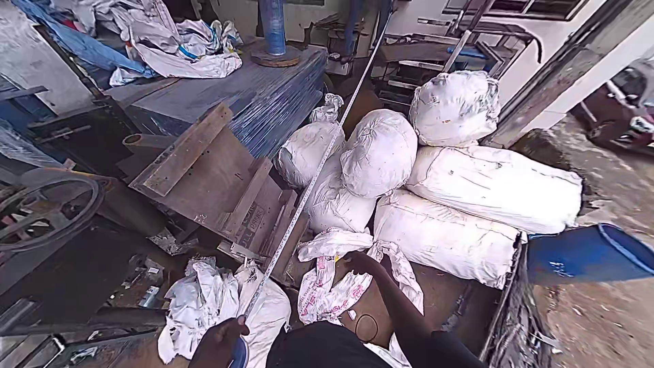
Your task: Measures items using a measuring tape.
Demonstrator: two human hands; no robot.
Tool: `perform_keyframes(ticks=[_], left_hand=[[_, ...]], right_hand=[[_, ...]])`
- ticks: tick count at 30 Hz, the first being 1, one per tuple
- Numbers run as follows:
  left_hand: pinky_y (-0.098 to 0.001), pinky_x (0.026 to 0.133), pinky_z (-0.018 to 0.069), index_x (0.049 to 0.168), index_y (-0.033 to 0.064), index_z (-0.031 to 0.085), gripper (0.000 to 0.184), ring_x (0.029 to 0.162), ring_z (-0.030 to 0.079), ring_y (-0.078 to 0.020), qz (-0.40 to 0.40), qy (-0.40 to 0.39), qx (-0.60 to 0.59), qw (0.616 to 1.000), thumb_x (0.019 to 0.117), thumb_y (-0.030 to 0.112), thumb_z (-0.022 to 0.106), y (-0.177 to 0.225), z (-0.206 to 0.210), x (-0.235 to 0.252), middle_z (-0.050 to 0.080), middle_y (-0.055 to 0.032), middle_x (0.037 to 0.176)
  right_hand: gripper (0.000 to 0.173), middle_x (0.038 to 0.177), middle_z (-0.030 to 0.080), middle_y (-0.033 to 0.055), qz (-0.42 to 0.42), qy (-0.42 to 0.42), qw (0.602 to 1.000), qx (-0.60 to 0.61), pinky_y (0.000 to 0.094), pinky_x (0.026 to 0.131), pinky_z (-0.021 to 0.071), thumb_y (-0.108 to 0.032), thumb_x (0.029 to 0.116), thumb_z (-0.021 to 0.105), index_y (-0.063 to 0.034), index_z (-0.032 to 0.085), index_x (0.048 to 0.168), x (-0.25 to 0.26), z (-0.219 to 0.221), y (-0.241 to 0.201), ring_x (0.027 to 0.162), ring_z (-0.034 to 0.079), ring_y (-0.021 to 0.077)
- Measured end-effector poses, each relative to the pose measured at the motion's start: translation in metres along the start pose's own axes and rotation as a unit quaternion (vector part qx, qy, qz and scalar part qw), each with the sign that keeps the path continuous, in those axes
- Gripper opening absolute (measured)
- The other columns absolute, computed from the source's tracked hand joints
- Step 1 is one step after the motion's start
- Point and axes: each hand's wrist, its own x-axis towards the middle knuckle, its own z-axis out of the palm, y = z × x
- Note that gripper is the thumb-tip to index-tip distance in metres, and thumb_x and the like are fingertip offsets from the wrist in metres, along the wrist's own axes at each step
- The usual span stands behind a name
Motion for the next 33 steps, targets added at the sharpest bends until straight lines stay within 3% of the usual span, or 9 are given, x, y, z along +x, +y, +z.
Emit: perform_keyframes(ticks=[4,8,11,13,15,18,21,27,33], left_hand=[[-0.0328,0.067,0.053,0.096,0.0078,0.069,0.071,0.069,0.063,-0.012,-0.046,-0.043,-0.144,0.988,0.1095,0.053,0.016,0.004,-0.007,0.033,0.069,-0.0021,0.079],[-0.0319,0.065,0.0548,0.101,0.0056,0.067,0.083,0.068,0.064,-0.0157,-0.067,-0.065,-0.237,0.967,0.1053,0.064,0.01,0.022,-0.014,0.07,0.069,-0.0069,0.08],[-0.0266,0.061,0.0524,0.1,0.0102,0.067,0.068,0.064,0.06,-0.0111,-0.013,-0.113,-0.227,0.967,0.1048,0.065,0.027,0.026,-0.018,0.091,0.065,-0.0029,0.076],[-0.0247,0.061,0.0523,0.101,0.0112,0.069,0.034,0.064,0.059,-0.0084,0.016,-0.135,-0.217,0.967,0.0972,0.044,0.059,0.031,-0.018,0.102,0.064,-0.0007,0.076],[-0.0259,0.067,0.0529,0.107,0.012,0.068,0.028,0.07,0.06,-0.0079,0.025,-0.146,-0.183,0.972,0.0872,0.031,0.07,0.046,-0.016,0.109,0.064,0.0002,0.082],[-0.0314,0.076,0.0539,0.131,0.0127,0.061,0.046,0.085,0.063,-0.0119,0.018,-0.144,-0.14,0.979,0.0884,0.027,0.07,0.064,-0.014,0.112,0.067,-0.004,0.1],[-0.0353,0.075,0.0538,0.128,0.0104,0.056,0.047,0.086,0.063,-0.0166,-0.001,-0.111,-0.115,0.987,0.0882,0.029,0.071,0.067,-0.013,0.113,0.066,-0.0083,0.101],[-0.0405,0.079,0.0545,0.134,0.007,0.049,0.054,0.091,0.064,-0.0214,-0.022,-0.076,-0.073,0.994,0.0907,0.03,0.072,0.074,-0.021,0.107,0.065,-0.0129,0.106],[-0.0343,0.062,0.052,0.128,0.0112,0.053,0.036,0.074,0.062,-0.0196,0.006,-0.045,-0.083,0.996,0.102,0.035,0.062,0.087,-0.01,0.136,0.065,-0.011,0.097]], right_hand=[[0.048,0.106,0.071,0.0164,0.012,-0.057,0.997,0.048,0.0439,0.071,0.0573,-0.03,0.1034,0.061,-0.0086,0.053,0.146,-0.014,0.063,-0.008,0.082,0.069,0.0257],[0.042,0.107,0.071,0.0157,-0.053,-0.05,0.99,0.124,0.0398,0.073,0.0575,-0.028,0.1067,0.055,-0.0046,0.056,0.142,-0.032,0.081,-0.061,0.083,0.069,0.0214],[0.037,0.099,0.073,0.0107,-0.147,-0.044,0.946,0.286,0.0331,0.071,0.0599,-0.031,0.1092,0.051,-0.0049,0.063,0.132,-0.047,0.086,-0.131,0.078,0.071,0.017],[0.036,0.094,0.072,0.0092,-0.197,-0.057,0.907,0.368,0.0308,0.064,0.0593,-0.033,0.1092,0.051,-0.0061,0.066,0.129,-0.049,0.09,-0.177,0.071,0.069,0.0164],[0.034,0.09,0.069,0.0069,-0.231,-0.077,0.879,0.41,0.0278,0.057,0.0541,-0.035,0.1077,0.054,-0.0071,0.067,0.122,-0.047,0.092,-0.214,0.066,0.063,0.0138],[0.028,0.08,0.068,0.0055,-0.234,-0.052,0.845,0.477,0.024,0.049,0.0487,-0.031,0.1038,0.062,-0.0042,0.067,0.1,-0.047,0.096,-0.249,0.058,0.059,0.0101],[0.025,0.072,0.064,0.0045,-0.228,-0.022,0.806,0.546,0.0238,0.048,0.0478,-0.026,0.1018,0.066,-0.0043,0.065,0.089,-0.045,0.101,-0.258,0.054,0.056,0.0095],[0.023,0.071,0.061,0.0031,-0.232,-0.016,0.783,0.577,0.0223,0.047,0.0454,-0.026,0.1009,0.067,-0.0076,0.065,0.087,-0.039,0.1,-0.266,0.053,0.053,0.0082],[0.022,0.075,0.065,0.0068,-0.22,-0.022,0.777,0.59,0.0247,0.048,0.0482,-0.023,0.1024,0.065,-0.0023,0.065,0.094,-0.006,0.075,-0.268,0.057,0.058,0.0114]])
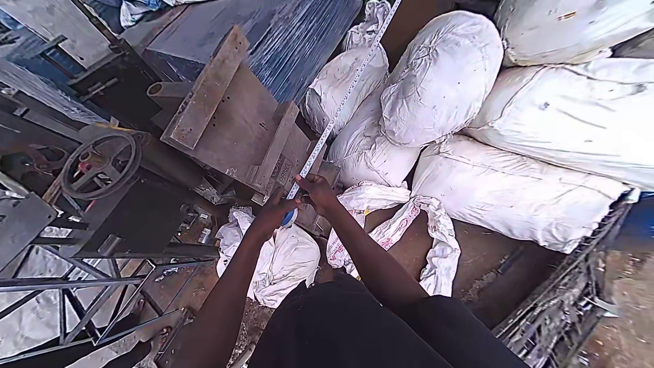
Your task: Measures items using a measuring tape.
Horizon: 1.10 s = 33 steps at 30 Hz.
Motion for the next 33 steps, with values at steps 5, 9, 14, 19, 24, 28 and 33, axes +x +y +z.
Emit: perform_keyframes(ticks=[5,9,14,19,24,28,33], left_hand=[[-0.0377,0.06,0.0529,0.113,0.009,0.064,0.029,0.069,0.063,-0.0222,-0.031,0.035,0.008,0.999,0.1041,0.036,0.056,0.01,0.012,0.039,0.066,-0.0128,0.089],[-0.0413,0.06,0.0534,0.118,0.01,0.065,0.033,0.07,0.064,-0.0257,-0.077,0.056,0.026,0.995,0.1037,0.037,0.054,-0.004,0.013,0.062,0.067,-0.0157,0.093],[-0.0505,0.069,0.0541,0.125,0.0094,0.063,0.037,0.085,0.066,-0.0323,-0.102,0.077,0.054,0.99,0.1023,0.037,0.053,-0.043,0.008,0.086,0.066,-0.021,0.109],[-0.0504,0.065,0.054,0.125,0.011,0.064,0.036,0.08,0.065,-0.0326,-0.11,0.078,0.05,0.99,0.1013,0.035,0.051,-0.064,0.002,0.099,0.066,-0.0214,0.109],[-0.0565,0.07,0.0549,0.125,0.0109,0.065,0.036,0.09,0.067,-0.0368,-0.129,0.068,0.061,0.987,0.1004,0.033,0.052,-0.082,-0.007,0.122,0.065,-0.0231,0.116],[-0.0613,0.076,0.0547,0.126,0.0089,0.065,0.037,0.096,0.067,-0.0395,-0.134,0.079,0.055,0.986,0.1007,0.032,0.053,-0.096,-0.01,0.14,0.065,-0.0251,0.118],[-0.0616,0.088,0.0511,0.13,0.0055,0.064,0.04,0.109,0.063,-0.0392,-0.157,0.094,0.079,0.98,0.1008,0.032,0.056,-0.124,-0.011,0.145,0.065,-0.0247,0.123]], right_hand=[[0.023,0.082,0.065,0.0069,-0.001,0.007,0.999,-0.032,0.0268,0.052,0.0512,-0.025,0.1046,0.061,-0.003,0.066,0.106,0.021,-0.023,-0.003,0.061,0.059,0.0126],[0.027,0.096,0.065,0.0054,0.035,0.005,0.992,-0.123,0.0286,0.059,0.0527,-0.031,0.1059,0.058,-0.0111,0.066,0.123,-0.005,-0.041,0.007,0.069,0.06,0.013],[0.029,0.095,0.067,0.006,0.122,0.029,0.976,-0.175,0.0304,0.063,0.056,-0.026,0.1069,0.056,-0.0062,0.065,0.125,-0.072,-0.097,0.06,0.073,0.065,0.0144],[0.034,0.106,0.068,0.0126,0.236,0.121,0.92,-0.289,0.0403,0.072,0.0559,-0.031,0.1066,0.056,-0.0066,0.064,0.128,-0.174,-0.184,0.136,0.084,0.066,0.0214],[0.035,0.099,0.069,0.0155,0.325,0.183,0.831,-0.413,0.0452,0.07,0.0557,-0.033,0.1036,0.06,-0.0058,0.067,0.124,-0.263,-0.252,0.184,0.077,0.066,0.0247],[0.033,0.097,0.071,0.0165,0.331,0.143,0.789,-0.498,0.0508,0.076,0.0557,-0.032,0.1024,0.059,-0.0048,0.071,0.117,-0.283,-0.281,0.19,0.079,0.068,0.0283],[0.034,0.102,0.072,0.0178,0.328,0.076,0.765,-0.549,0.0555,0.086,0.0543,-0.034,0.1012,0.058,-0.006,0.072,0.115,-0.255,-0.287,0.183,0.09,0.07,0.0322]])
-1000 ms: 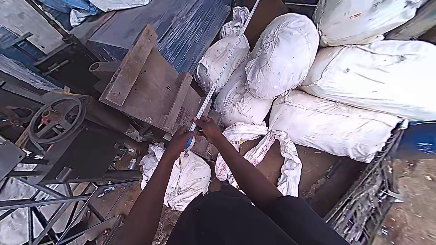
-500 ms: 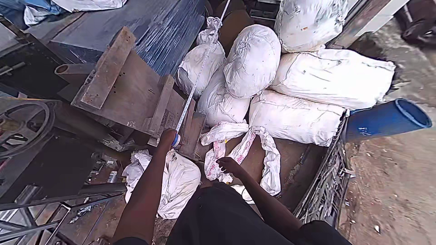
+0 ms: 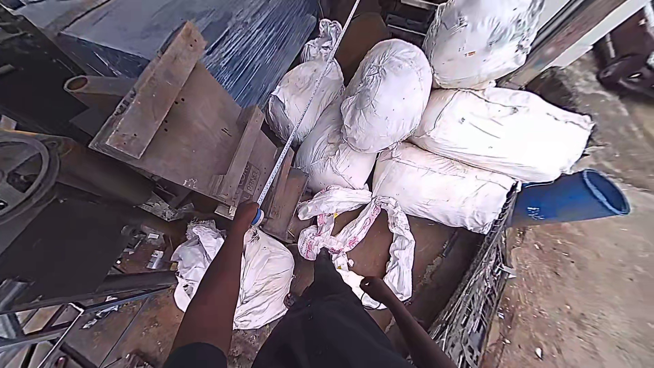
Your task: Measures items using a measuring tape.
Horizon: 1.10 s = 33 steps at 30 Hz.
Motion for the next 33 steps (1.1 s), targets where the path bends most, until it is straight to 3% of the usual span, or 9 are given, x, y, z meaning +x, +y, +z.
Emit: perform_keyframes(ticks=[3,6,8,11,17,21,24,29,33], left_hand=[[-0.0624,0.099,0.0473,0.122,-0.0019,0.066,0.034,0.117,0.061,-0.0402,0.058,0.015,0.033,0.998,0.102,0.024,0.056,0.006,0.006,0.032,0.065,-0.0268,0.123],[-0.0637,0.098,0.0462,0.117,-0.0038,0.068,0.031,0.114,0.062,-0.0417,0.068,0.026,0.063,0.995,0.1031,0.022,0.056,-0.013,0.014,0.057,0.066,-0.028,0.118],[-0.0642,0.102,0.0446,0.121,-0.0029,0.068,0.034,0.12,0.061,-0.0428,0.051,0.022,0.07,0.996,0.1042,0.023,0.055,-0.012,0.014,0.057,0.066,-0.0282,0.123],[-0.0654,0.1,0.044,0.116,-0.0054,0.068,0.031,0.115,0.061,-0.0443,0.044,0.039,0.035,0.998,0.1029,0.02,0.056,-0.006,0.017,0.051,0.066,-0.0306,0.117],[-0.0628,0.099,0.0472,0.115,-0.0031,0.07,0.032,0.11,0.065,-0.0408,0.045,0.044,0.055,0.997,0.104,0.024,0.057,-0.007,0.022,0.072,0.068,-0.027,0.113],[-0.0597,0.104,0.0466,0.123,0.0045,0.069,0.036,0.118,0.064,-0.0361,-0.005,0.034,0.054,0.998,0.104,0.031,0.055,-0.018,0.019,0.064,0.068,-0.0213,0.122],[-0.0604,0.099,0.0498,0.122,0.0076,0.07,0.037,0.109,0.068,-0.0344,-0.001,0.051,0.05,0.997,0.1055,0.036,0.054,-0.022,0.013,0.071,0.071,-0.0184,0.115],[-0.0564,0.083,0.0535,0.111,0.0042,0.07,0.035,0.087,0.067,-0.0309,0.046,0.062,-0.011,0.997,0.106,0.035,0.055,-0.03,0.002,0.057,0.07,-0.0182,0.098],[-0.0516,0.077,0.0498,0.107,0.0036,0.069,0.039,0.083,0.061,-0.0271,0.03,0.057,-0.063,0.996,0.1085,0.037,0.049,-0.011,-0.013,0.032,0.066,-0.0172,0.094]], right_hand=[[0.037,0.113,0.072,0.0192,-0.039,0.006,0.998,-0.045,0.0601,0.096,0.0504,-0.037,0.1005,0.058,-0.0066,0.074,0.115,0.033,-0.042,-0.022,0.108,0.069,0.036],[0.041,0.11,0.072,0.0211,-0.041,-0.031,0.995,-0.083,0.061,0.088,0.0528,-0.041,0.0999,0.06,-0.0058,0.072,0.115,0.051,-0.077,-0.038,0.102,0.069,0.0381],[0.041,0.114,0.071,0.0238,-0.044,-0.051,0.992,-0.107,0.0645,0.094,0.0497,-0.039,0.0997,0.06,-0.0031,0.071,0.115,0.067,-0.113,-0.053,0.11,0.067,0.0416],[0.042,0.113,0.068,0.0301,-0.051,-0.04,0.995,-0.07,0.0651,0.095,0.0477,-0.032,0.1035,0.056,0.0051,0.068,0.118,0.093,-0.169,-0.072,0.107,0.066,0.0454],[0.035,0.107,0.071,0.0213,0.0,0.004,1.0,-0.02,0.0543,0.088,0.0539,-0.031,0.1039,0.057,-0.0017,0.069,0.119,0.166,-0.228,-0.062,0.094,0.069,0.0341],[0.032,0.102,0.07,0.0201,0.007,-0.033,0.999,-0.02,0.0491,0.082,0.0552,-0.025,0.105,0.057,0.0006,0.068,0.121,0.192,-0.228,-0.055,0.086,0.068,0.0293],[0.033,0.099,0.07,0.0194,0.023,-0.052,0.998,-0.023,0.0473,0.072,0.0582,-0.028,0.1054,0.057,-0.0016,0.066,0.123,0.211,-0.225,-0.053,0.077,0.069,0.0279],[0.035,0.099,0.071,0.018,0.046,-0.081,0.995,-0.034,0.0463,0.07,0.058,-0.031,0.1061,0.056,-0.0033,0.067,0.123,0.222,-0.224,-0.047,0.076,0.069,0.0267],[0.035,0.102,0.07,0.0202,0.05,-0.084,0.995,-0.022,0.0467,0.072,0.0579,-0.029,0.1068,0.055,-0.0019,0.066,0.125,0.224,-0.233,-0.053,0.079,0.069,0.0277]])
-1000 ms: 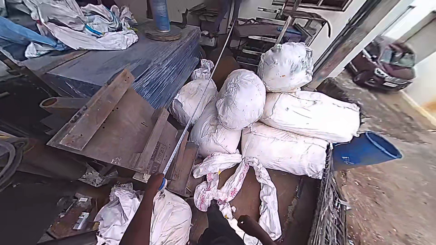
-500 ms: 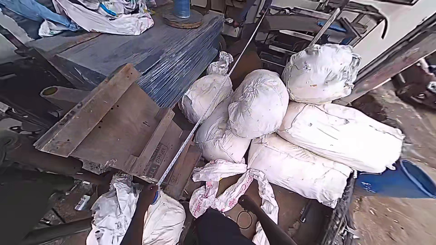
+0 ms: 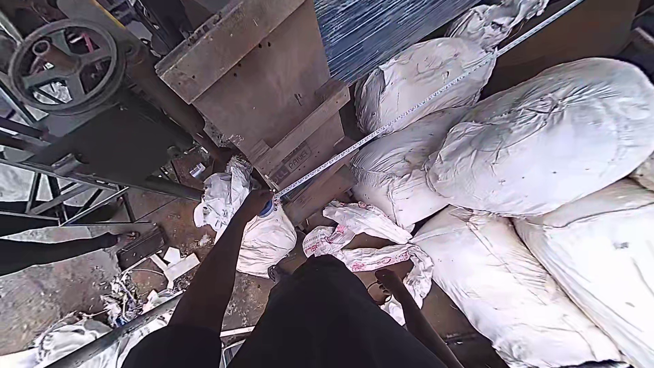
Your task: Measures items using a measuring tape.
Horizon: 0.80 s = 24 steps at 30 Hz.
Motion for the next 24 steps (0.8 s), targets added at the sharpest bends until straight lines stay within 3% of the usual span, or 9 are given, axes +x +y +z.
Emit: perform_keyframes(ticks=[4,9,14,20,24], left_hand=[[-0.0541,0.088,0.049,0.109,-0.0023,0.068,0.046,0.095,0.063,-0.0298,-0.016,-0.008,-0.015,1.0,0.1109,0.035,0.041,0.01,-0.009,0.003,0.066,-0.0207,0.102],[-0.0551,0.085,0.0507,0.108,0.0045,0.071,0.055,0.095,0.065,-0.0281,0.009,0.006,-0.015,1.0,0.1087,0.049,0.039,-0.008,-0.015,0.009,0.068,-0.0169,0.102],[-0.0568,0.093,0.0483,0.111,-0.0042,0.067,0.048,0.103,0.063,-0.0324,-0.028,0.011,-0.024,0.999,0.1103,0.037,0.041,0.02,-0.021,0.001,0.066,-0.0229,0.107],[-0.054,0.086,0.0486,0.105,-0.0029,0.068,0.041,0.091,0.061,-0.0291,0.008,0.014,-0.005,1.0,0.1097,0.032,0.047,0.014,-0.023,0.004,0.065,-0.0192,0.097],[-0.0535,0.077,0.0492,0.101,-0.0001,0.068,0.035,0.08,0.061,-0.028,0.005,0.009,0.017,1.0,0.1075,0.031,0.054,0.009,-0.012,0.011,0.065,-0.0171,0.089]], right_hand=[[0.035,0.102,0.07,0.0192,-0.012,0.007,1.0,-0.009,0.0457,0.071,0.0583,-0.03,0.1068,0.055,-0.0026,0.065,0.126,0.005,-0.009,-0.004,0.078,0.069,0.0268],[0.034,0.103,0.07,0.0183,-0.019,0.007,1.0,-0.013,0.0447,0.072,0.0581,-0.029,0.1067,0.055,-0.0039,0.065,0.127,0.009,-0.018,-0.011,0.079,0.069,0.0258],[0.031,0.101,0.07,0.018,-0.039,0.009,0.999,-0.009,0.0456,0.072,0.0583,-0.026,0.1057,0.056,-0.0028,0.066,0.124,0.006,-0.023,-0.017,0.079,0.069,0.0264],[0.033,0.1,0.07,0.017,-0.04,0.006,0.999,-0.03,0.045,0.072,0.0583,-0.03,0.1052,0.056,-0.0049,0.066,0.125,0.013,-0.024,-0.025,0.077,0.069,0.0255],[0.034,0.1,0.071,0.0161,-0.063,-0.001,0.996,-0.068,0.0482,0.078,0.0572,-0.032,0.104,0.056,-0.0074,0.067,0.125,0.026,-0.033,-0.055,0.083,0.069,0.027]])
